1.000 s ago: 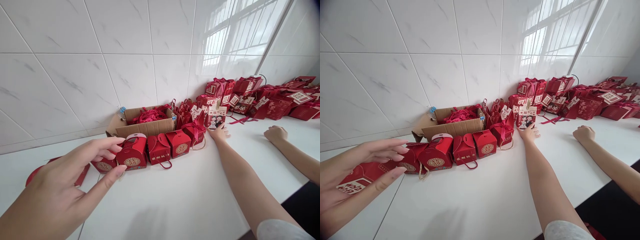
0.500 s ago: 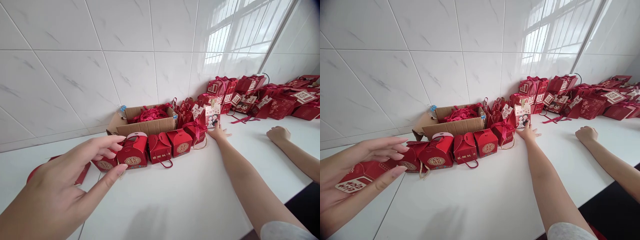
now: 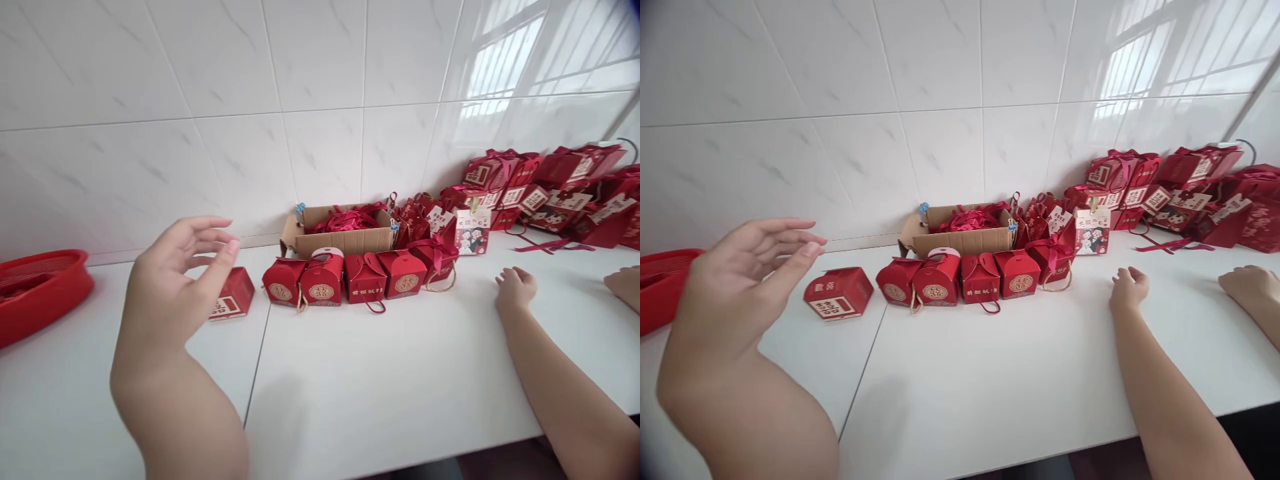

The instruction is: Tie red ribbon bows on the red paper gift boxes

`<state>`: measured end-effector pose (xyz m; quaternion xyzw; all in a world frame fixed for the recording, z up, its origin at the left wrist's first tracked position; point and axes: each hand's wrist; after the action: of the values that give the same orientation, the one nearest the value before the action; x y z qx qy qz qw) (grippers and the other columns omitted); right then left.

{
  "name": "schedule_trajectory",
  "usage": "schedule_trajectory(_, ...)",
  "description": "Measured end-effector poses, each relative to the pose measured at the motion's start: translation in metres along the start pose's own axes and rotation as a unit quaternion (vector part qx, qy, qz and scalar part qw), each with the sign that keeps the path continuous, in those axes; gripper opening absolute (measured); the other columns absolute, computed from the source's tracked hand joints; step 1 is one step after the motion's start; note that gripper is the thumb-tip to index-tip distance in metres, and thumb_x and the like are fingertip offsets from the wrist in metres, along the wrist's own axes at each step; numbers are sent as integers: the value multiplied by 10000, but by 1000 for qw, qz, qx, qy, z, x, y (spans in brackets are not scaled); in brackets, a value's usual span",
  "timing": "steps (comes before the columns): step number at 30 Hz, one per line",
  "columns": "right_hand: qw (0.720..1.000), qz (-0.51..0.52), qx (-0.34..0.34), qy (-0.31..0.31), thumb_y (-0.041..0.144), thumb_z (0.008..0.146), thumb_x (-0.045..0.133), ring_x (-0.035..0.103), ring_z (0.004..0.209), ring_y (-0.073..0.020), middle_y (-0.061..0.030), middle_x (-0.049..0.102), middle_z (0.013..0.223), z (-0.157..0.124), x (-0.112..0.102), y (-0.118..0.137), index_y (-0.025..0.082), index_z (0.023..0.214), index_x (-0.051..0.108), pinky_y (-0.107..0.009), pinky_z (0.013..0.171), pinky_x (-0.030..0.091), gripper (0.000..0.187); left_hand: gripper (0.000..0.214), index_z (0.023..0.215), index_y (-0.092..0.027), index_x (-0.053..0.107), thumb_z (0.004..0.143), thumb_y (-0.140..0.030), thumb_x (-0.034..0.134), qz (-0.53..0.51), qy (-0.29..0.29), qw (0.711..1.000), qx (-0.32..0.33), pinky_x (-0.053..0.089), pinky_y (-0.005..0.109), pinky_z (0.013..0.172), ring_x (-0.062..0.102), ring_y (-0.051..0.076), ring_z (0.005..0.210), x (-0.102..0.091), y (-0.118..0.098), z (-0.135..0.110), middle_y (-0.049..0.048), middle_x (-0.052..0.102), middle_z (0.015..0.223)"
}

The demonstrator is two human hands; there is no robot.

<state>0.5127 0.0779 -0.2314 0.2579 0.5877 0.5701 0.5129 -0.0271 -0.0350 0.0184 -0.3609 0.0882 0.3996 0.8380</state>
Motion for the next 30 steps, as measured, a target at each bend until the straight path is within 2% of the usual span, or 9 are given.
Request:
schedule_trajectory(3, 999, 49, 23, 10, 248, 808, 472, 659, 946, -245, -170, 563, 1125, -15, -7, -3, 166, 1218, 457, -368, 698, 565, 419, 292, 1060, -233, 628, 793, -349, 612, 15, -53, 998, -44, 538, 436, 868, 648, 219, 974, -10, 36, 9, 22, 671, 974)
schedule_trajectory(7, 996, 73, 43, 5, 310, 748, 465, 660, 979, -311, -206, 570, 1049, -28, -12, -5, 192, 1186, 472, -439, 658, 558, 453, 417, 1118, -183, 580, 723, -292, 658, 130, -40, 983, -121, 454, 504, 983, 544, 305, 1162, -7, 100, 10, 122, 563, 1211)
schedule_trajectory(9, 996, 79, 50, 4, 329, 737, 467, 662, 990, -332, -214, 582, 1016, -32, -14, -6, 209, 1183, 476, -463, 638, 551, 462, 587, 1218, -161, 510, 704, -380, 690, 186, -11, 965, -183, 337, 556, 1071, 388, 369, 1308, 5, 128, 0, 180, 475, 1288)
schedule_trajectory(12, 995, 87, 57, 4, 345, 717, 487, 664, 1001, -347, -225, 597, 1012, -38, -16, -9, 224, 1172, 486, -469, 615, 549, 471, 947, 1388, -145, 292, 638, -521, 731, 177, 36, 941, -285, 335, 602, 1041, 238, 450, 1368, 35, 159, -24, 255, 217, 1456)
schedule_trajectory(14, 994, 89, 61, 4, 339, 709, 493, 663, 1017, -344, -237, 599, 1033, -40, -17, -11, 220, 1171, 489, -457, 628, 556, 477, 1110, 1438, -158, 131, 606, -551, 751, 156, 5, 938, -308, 344, 601, 1033, 208, 453, 1379, 55, 174, -39, 271, 83, 1499)
schedule_trajectory(16, 995, 86, 60, 6, 316, 710, 491, 665, 1021, -339, -247, 599, 1045, -41, -18, -13, 212, 1181, 487, -447, 646, 565, 482, 1172, 1446, -165, 63, 590, -542, 769, 154, -40, 942, -297, 349, 586, 1039, 207, 429, 1389, 69, 184, -49, 273, 85, 1500)
schedule_trajectory(21, 997, 56, 46, 19, 284, 715, 476, 679, 981, -339, -228, 600, 1038, -40, -18, -16, 241, 1195, 474, -443, 610, 568, 482, 1123, 1442, -169, 38, 633, -456, 762, 87, -105, 946, -295, 425, 498, 1013, 377, 353, 1325, 65, 196, -53, 251, 286, 1416)
schedule_trajectory(25, 998, 45, 37, 27, 282, 731, 462, 687, 957, -323, -211, 609, 1032, -41, -17, -16, 252, 1172, 481, -424, 609, 572, 442, 1072, 1409, -205, -1, 661, -417, 738, -29, -164, 970, -177, 461, 397, 992, 487, 259, 1237, 49, 184, -50, 211, 322, 1389)
schedule_trajectory(30, 999, 36, 14, 24, 287, 735, 467, 698, 913, -296, -187, 607, 1063, -45, -16, -9, 236, 1126, 483, -390, 635, 585, 395, 964, 1363, -246, 150, 634, -625, 655, -140, -90, 986, -22, 465, 442, 975, 499, 300, 1213, 49, 149, -60, 161, 427, 1305)
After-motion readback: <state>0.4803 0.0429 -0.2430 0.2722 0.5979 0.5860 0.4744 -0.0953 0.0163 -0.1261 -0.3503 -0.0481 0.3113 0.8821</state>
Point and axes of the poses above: each hand's wrist, its own z-axis towards the middle knuckle, its own x-axis out of the palm, y = z × x
